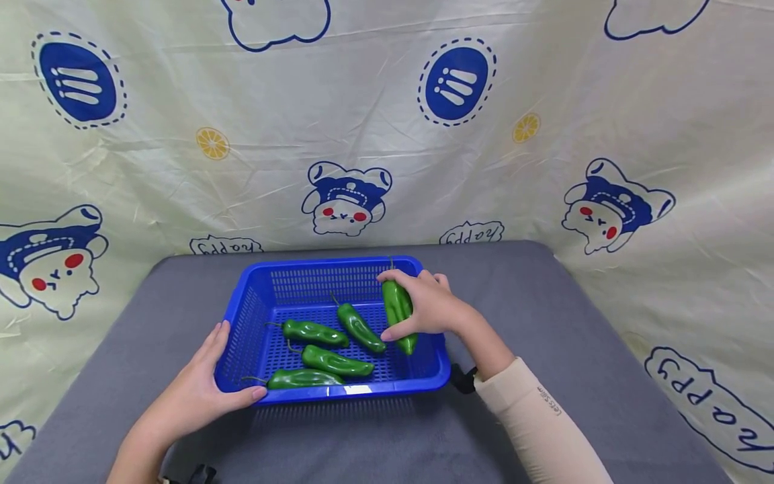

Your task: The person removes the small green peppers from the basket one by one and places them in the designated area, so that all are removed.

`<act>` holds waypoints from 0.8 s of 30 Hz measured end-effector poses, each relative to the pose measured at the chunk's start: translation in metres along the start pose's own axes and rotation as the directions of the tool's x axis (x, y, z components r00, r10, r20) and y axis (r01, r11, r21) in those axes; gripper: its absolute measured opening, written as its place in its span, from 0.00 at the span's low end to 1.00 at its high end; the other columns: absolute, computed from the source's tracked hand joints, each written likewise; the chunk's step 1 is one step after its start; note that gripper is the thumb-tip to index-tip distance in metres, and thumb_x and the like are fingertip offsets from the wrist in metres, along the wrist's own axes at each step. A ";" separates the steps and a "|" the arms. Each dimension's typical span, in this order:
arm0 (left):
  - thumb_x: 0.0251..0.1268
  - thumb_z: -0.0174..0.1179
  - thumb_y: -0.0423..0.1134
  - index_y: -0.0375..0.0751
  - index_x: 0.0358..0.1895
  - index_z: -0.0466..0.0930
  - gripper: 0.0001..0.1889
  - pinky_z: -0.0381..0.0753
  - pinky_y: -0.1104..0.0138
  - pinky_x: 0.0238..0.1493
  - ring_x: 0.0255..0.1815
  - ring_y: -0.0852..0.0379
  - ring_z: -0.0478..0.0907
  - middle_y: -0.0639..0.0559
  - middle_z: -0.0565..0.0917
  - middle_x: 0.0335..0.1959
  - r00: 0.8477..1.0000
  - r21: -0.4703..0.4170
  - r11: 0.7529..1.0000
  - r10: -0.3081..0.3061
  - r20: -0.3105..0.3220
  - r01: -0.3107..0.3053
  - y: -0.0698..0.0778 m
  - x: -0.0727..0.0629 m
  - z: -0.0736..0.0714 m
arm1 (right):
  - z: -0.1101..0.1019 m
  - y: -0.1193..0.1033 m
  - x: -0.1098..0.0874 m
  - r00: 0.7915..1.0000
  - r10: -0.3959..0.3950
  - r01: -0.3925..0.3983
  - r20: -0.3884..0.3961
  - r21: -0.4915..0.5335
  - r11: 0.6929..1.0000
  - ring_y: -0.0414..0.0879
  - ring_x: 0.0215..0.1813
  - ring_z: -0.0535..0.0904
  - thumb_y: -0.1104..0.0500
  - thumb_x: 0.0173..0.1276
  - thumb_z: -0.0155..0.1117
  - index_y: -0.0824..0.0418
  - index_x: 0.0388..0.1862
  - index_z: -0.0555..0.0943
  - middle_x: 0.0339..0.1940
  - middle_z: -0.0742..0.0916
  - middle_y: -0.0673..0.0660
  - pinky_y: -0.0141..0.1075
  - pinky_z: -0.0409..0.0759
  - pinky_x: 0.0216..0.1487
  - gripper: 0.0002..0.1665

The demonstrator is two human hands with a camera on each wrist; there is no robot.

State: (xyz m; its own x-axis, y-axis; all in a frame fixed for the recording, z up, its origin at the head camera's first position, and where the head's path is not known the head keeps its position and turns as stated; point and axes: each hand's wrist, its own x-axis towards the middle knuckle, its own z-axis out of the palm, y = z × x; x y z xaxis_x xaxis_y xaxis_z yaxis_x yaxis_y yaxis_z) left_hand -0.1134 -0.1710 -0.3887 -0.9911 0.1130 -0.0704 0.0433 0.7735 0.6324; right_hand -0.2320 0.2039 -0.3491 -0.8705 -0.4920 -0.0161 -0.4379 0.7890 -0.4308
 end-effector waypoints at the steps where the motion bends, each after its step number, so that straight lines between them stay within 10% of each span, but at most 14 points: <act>1: 0.46 0.70 0.69 0.40 0.81 0.31 0.70 0.60 0.35 0.70 0.79 0.28 0.47 0.35 0.38 0.82 1.000 0.000 1.000 -0.002 0.001 0.002 0.000 0.000 0.000 | -0.001 0.001 -0.001 1.000 0.003 -0.003 -0.003 0.021 1.000 0.51 0.46 0.68 0.32 0.46 0.78 0.40 0.72 0.64 0.39 0.79 0.51 0.52 0.59 0.54 0.55; 9: 0.46 0.70 0.69 0.39 0.81 0.32 0.70 0.60 0.36 0.71 0.79 0.28 0.47 0.34 0.38 0.82 1.000 -0.003 1.000 0.001 -0.009 -0.001 0.000 0.000 0.001 | -0.010 0.014 -0.012 1.000 0.008 -0.010 0.011 0.201 0.980 0.54 0.48 0.72 0.40 0.50 0.80 0.38 0.73 0.60 0.50 0.76 0.58 0.40 0.78 0.37 0.55; 24: 0.46 0.70 0.70 0.39 0.81 0.33 0.70 0.59 0.36 0.71 0.79 0.28 0.47 0.34 0.39 0.82 1.000 -0.001 1.000 0.015 -0.025 -0.015 -0.002 0.000 0.002 | -0.031 0.057 -0.036 0.999 -0.009 -0.005 0.032 0.414 0.910 0.55 0.47 0.77 0.54 0.57 0.78 0.47 0.77 0.53 0.55 0.73 0.66 0.45 0.84 0.40 0.57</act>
State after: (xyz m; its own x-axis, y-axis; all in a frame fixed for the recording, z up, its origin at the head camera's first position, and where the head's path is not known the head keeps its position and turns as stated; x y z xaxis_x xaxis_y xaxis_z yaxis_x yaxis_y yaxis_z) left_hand -0.1131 -0.1711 -0.3914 -0.9932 0.1086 -0.0417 0.0578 0.7714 0.6337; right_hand -0.2322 0.2779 -0.3450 -0.8586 -0.5109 -0.0413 -0.3013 0.5683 -0.7657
